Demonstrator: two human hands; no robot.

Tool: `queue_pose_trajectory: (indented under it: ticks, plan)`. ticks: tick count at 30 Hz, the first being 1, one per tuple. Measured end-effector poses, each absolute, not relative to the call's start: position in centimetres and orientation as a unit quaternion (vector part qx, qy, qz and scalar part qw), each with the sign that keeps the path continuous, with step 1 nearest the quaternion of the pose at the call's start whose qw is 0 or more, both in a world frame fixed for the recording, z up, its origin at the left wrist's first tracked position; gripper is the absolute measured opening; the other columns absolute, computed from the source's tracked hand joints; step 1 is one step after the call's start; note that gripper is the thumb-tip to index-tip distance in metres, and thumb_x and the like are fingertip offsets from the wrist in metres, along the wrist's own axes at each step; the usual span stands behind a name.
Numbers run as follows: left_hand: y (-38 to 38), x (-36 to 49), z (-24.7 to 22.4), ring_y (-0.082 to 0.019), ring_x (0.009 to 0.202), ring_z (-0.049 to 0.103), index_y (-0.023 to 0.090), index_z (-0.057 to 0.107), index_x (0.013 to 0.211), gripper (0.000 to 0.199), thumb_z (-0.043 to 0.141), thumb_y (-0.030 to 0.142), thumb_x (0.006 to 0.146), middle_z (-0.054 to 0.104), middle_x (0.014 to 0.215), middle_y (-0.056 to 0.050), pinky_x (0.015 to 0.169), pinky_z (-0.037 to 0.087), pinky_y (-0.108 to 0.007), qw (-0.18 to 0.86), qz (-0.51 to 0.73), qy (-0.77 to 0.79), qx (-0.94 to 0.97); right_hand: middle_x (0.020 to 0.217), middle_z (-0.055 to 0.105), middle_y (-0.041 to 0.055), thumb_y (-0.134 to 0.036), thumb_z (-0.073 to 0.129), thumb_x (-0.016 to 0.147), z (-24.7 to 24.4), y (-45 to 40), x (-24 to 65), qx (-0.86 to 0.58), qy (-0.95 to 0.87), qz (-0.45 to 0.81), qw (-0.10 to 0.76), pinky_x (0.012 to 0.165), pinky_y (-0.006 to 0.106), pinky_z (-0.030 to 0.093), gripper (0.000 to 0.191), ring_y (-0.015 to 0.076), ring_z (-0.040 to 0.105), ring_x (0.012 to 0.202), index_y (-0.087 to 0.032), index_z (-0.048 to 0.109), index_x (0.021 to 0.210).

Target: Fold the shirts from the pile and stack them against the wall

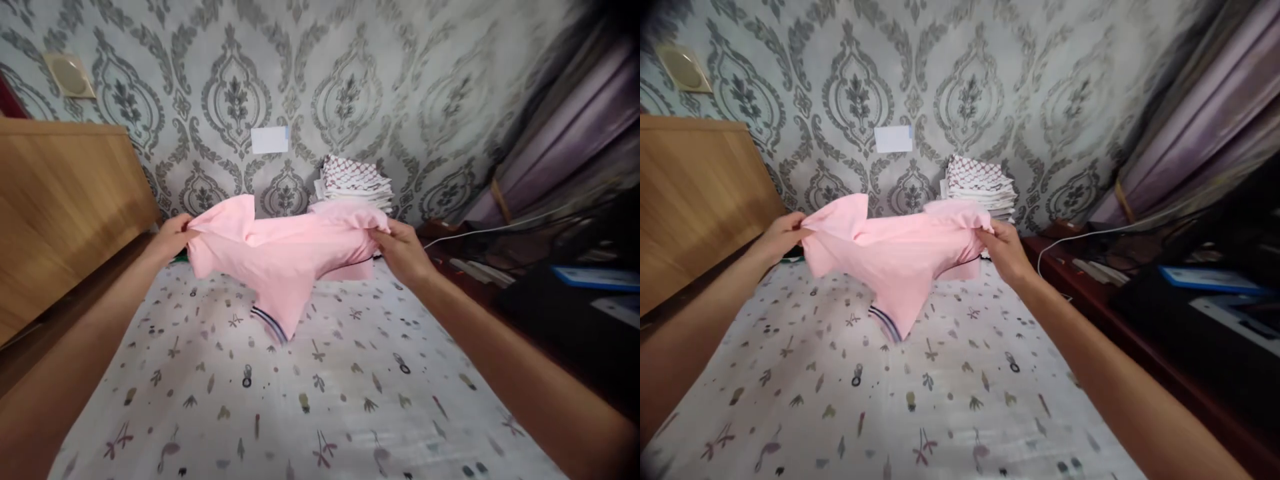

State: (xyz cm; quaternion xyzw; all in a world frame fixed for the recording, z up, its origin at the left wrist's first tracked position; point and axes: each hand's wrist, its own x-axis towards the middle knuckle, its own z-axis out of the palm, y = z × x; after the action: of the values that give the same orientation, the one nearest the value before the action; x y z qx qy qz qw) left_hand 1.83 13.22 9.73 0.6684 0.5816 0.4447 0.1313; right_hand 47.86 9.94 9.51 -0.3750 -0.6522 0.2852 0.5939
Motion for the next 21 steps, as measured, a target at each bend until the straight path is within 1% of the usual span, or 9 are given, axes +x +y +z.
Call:
queue_pose_trajectory:
  ticks: [3, 6, 8, 10, 12, 14, 17, 19, 21]
  plan:
    - [13.0, 2.1, 10.8, -0.014, 0.062, 0.046, 0.021, 0.049, 0.076, 0.021, 0.060, 0.036, 0.065, 0.047, 0.065, 0.005, 0.054, 0.034, -0.023, 0.082, 0.482, 0.565, 0.664, 0.070, 0.066, 0.0007, -0.036, 0.060, 0.090, 10.3, 5.8, 48.1, -0.322, -0.783, 0.108, 0.521, 0.071, 0.031, 0.049, 0.028, 0.0195, 0.063, 0.073, -0.022, 0.067, 0.067]
    - [12.0, 1.1, 7.8, -0.017, 0.070, 0.054, 0.022, 0.050, 0.076, 0.016, 0.056, 0.034, 0.067, 0.053, 0.069, 0.003, 0.062, 0.044, -0.025, 0.107, 0.421, 0.557, 0.707, 0.084, 0.069, 0.0059, -0.032, 0.046, 0.098, 7.1, 1.0, 46.9, -0.273, -0.871, 0.035, 0.406, 0.074, 0.035, 0.048, 0.034, 0.0211, 0.062, 0.082, -0.024, 0.073, 0.079]
    - [10.9, -0.2, 4.4, -0.021, 0.078, 0.058, 0.022, 0.051, 0.070, 0.010, 0.053, 0.030, 0.065, 0.058, 0.072, 0.000, 0.071, 0.048, -0.030, 0.139, 0.317, 0.565, 0.749, 0.086, 0.069, 0.0071, -0.027, 0.042, 0.099, 4.1, -1.6, 45.9, -0.271, -0.909, 0.049, 0.314, 0.076, 0.037, 0.048, 0.035, 0.0212, 0.061, 0.082, -0.027, 0.076, 0.092]
    - [9.6, -1.8, 0.9, -0.022, 0.078, 0.059, 0.022, 0.050, 0.061, 0.002, 0.049, 0.024, 0.061, 0.059, 0.069, -0.001, 0.076, 0.049, -0.034, 0.151, 0.203, 0.583, 0.772, 0.088, 0.070, 0.0071, -0.022, 0.043, 0.097, 1.6, -3.8, 45.2, -0.261, -0.930, 0.117, 0.229, 0.079, 0.038, 0.049, 0.034, 0.0214, 0.061, 0.084, -0.029, 0.075, 0.107]
    - [8.3, -3.2, -1.6, -0.023, 0.075, 0.058, 0.023, 0.049, 0.057, 0.004, 0.045, 0.022, 0.059, 0.060, 0.067, -0.002, 0.077, 0.049, -0.036, 0.149, 0.135, 0.598, 0.776, 0.093, 0.072, 0.0070, -0.021, 0.047, 0.094, 0.2, -5.2, 44.9, -0.253, -0.926, 0.207, 0.187, 0.086, 0.041, 0.049, 0.035, 0.0226, 0.063, 0.090, -0.029, 0.071, 0.119]
    - [7.4, -3.8, -2.9, -0.024, 0.078, 0.060, 0.023, 0.052, 0.061, 0.008, 0.044, 0.022, 0.062, 0.063, 0.072, -0.003, 0.079, 0.049, -0.037, 0.133, 0.132, 0.622, 0.760, 0.102, 0.074, 0.0072, -0.025, 0.051, 0.093, -0.3, -5.5, 45.0, -0.272, -0.894, 0.290, 0.206, 0.091, 0.044, 0.049, 0.035, 0.0241, 0.065, 0.095, -0.030, 0.069, 0.123]
    - [7.2, -3.2, -3.1, -0.023, 0.085, 0.064, 0.022, 0.057, 0.075, 0.016, 0.043, 0.029, 0.072, 0.068, 0.085, -0.004, 0.080, 0.049, -0.034, 0.086, 0.165, 0.675, 0.714, 0.110, 0.073, 0.0074, -0.036, 0.053, 0.094, -0.4, -3.2, 45.1, -0.355, -0.801, 0.365, 0.314, 0.091, 0.043, 0.050, 0.029, 0.0256, 0.066, 0.099, -0.029, 0.073, 0.114]
    - [7.7, -2.0, -3.0, -0.023, 0.089, 0.064, 0.022, 0.058, 0.083, 0.021, 0.042, 0.033, 0.078, 0.069, 0.090, -0.005, 0.080, 0.050, -0.032, 0.054, 0.169, 0.694, 0.698, 0.111, 0.073, 0.0075, -0.042, 0.055, 0.093, -0.9, 0.1, 44.7, -0.435, -0.751, 0.344, 0.358, 0.090, 0.040, 0.049, 0.028, 0.0261, 0.065, 0.100, -0.027, 0.074, 0.107]
    - [8.7, -0.6, -2.9, -0.024, 0.096, 0.064, 0.021, 0.059, 0.091, 0.023, 0.041, 0.033, 0.081, 0.070, 0.098, -0.006, 0.085, 0.049, -0.032, 0.040, 0.162, 0.693, 0.701, 0.110, 0.072, 0.0088, -0.041, 0.053, 0.093, -1.7, 4.4, 43.7, -0.535, -0.737, 0.267, 0.315, 0.090, 0.037, 0.049, 0.030, 0.0257, 0.064, 0.101, -0.024, 0.073, 0.107]
